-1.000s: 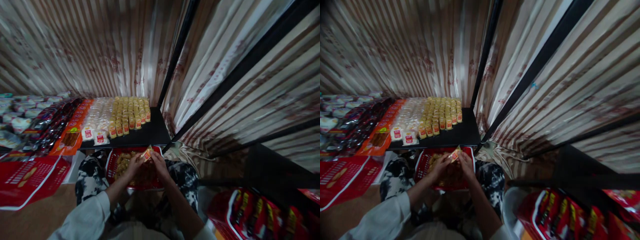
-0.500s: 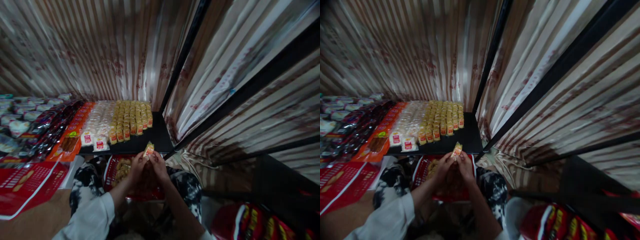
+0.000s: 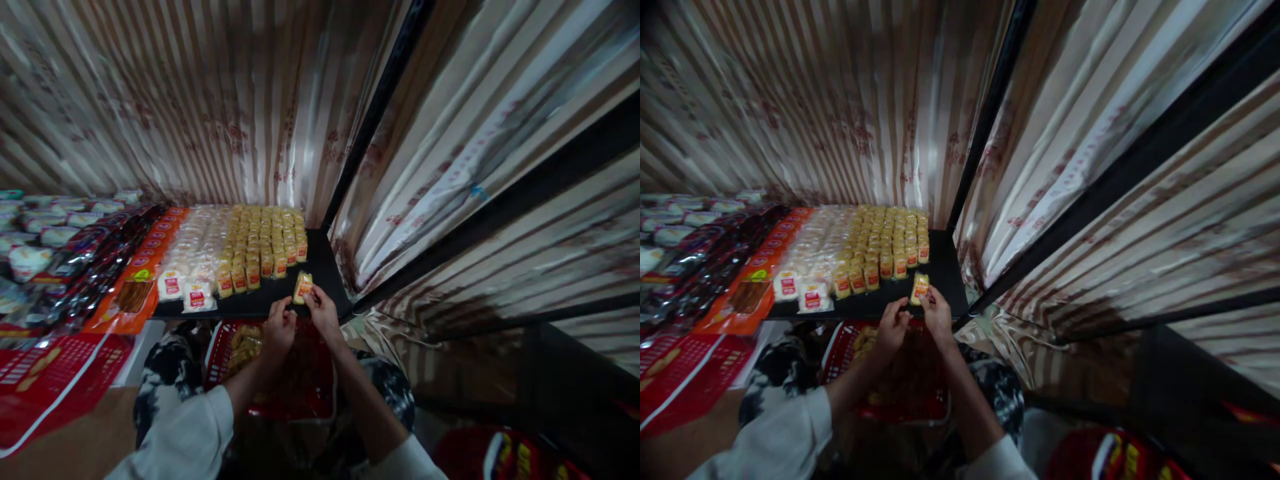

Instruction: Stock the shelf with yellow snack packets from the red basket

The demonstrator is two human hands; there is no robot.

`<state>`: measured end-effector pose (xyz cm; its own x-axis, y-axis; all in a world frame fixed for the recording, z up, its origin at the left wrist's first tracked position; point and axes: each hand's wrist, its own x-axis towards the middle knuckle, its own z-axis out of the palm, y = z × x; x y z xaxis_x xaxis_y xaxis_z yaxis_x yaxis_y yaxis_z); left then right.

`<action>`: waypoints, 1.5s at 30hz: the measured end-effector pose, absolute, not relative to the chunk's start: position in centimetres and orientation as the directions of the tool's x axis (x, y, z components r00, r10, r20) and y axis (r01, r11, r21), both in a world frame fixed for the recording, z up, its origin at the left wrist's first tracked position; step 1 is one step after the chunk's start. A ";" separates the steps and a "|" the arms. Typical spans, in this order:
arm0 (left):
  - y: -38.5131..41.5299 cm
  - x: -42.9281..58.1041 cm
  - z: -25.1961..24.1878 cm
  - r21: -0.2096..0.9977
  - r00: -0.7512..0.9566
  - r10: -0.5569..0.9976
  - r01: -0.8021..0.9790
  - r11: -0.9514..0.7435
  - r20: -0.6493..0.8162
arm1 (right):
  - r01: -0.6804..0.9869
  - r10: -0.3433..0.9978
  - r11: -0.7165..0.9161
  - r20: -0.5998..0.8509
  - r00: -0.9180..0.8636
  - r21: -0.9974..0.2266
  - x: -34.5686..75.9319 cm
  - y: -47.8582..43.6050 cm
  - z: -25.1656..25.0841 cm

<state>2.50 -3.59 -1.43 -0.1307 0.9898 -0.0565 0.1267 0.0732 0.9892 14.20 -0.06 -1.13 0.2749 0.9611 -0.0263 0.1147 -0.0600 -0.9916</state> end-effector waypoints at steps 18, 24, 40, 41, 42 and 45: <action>3.1 6.7 -0.6 0.982 0.005 0.991 -0.133 0.136 -0.136 | 0.476 0.939 -0.067 0.106 0.328 -0.877 16.3 9.8 -1.4; 4.2 6.3 -1.0 0.978 0.011 0.988 -0.145 0.153 -0.153 | 0.498 0.935 -0.057 0.128 0.330 -0.866 15.9 10.5 -2.1; 5.5 6.5 -2.1 0.968 0.018 0.988 -0.202 0.151 -0.150 | 0.480 0.935 0.083 0.236 0.267 -0.873 15.6 10.8 -2.8; 5.5 6.5 -2.1 0.966 0.020 0.989 -0.210 0.150 -0.149 | 0.467 0.935 0.081 0.229 0.270 -0.881 15.6 10.9 -2.9; 5.6 6.6 -2.1 0.965 0.023 0.989 -0.216 0.150 -0.148 | 0.453 0.936 0.076 0.220 0.274 -0.888 15.7 10.9 -3.0; 5.4 6.6 -1.7 0.965 0.020 0.989 -0.218 0.148 -0.148 | 0.387 0.941 0.049 0.173 0.292 -0.921 15.6 10.8 -3.0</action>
<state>6.62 5.41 -1.71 0.0197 0.9888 -0.1478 -0.2178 0.1485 0.9646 15.64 10.79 -2.97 0.2922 0.9407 0.1725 0.3871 0.0486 -0.9208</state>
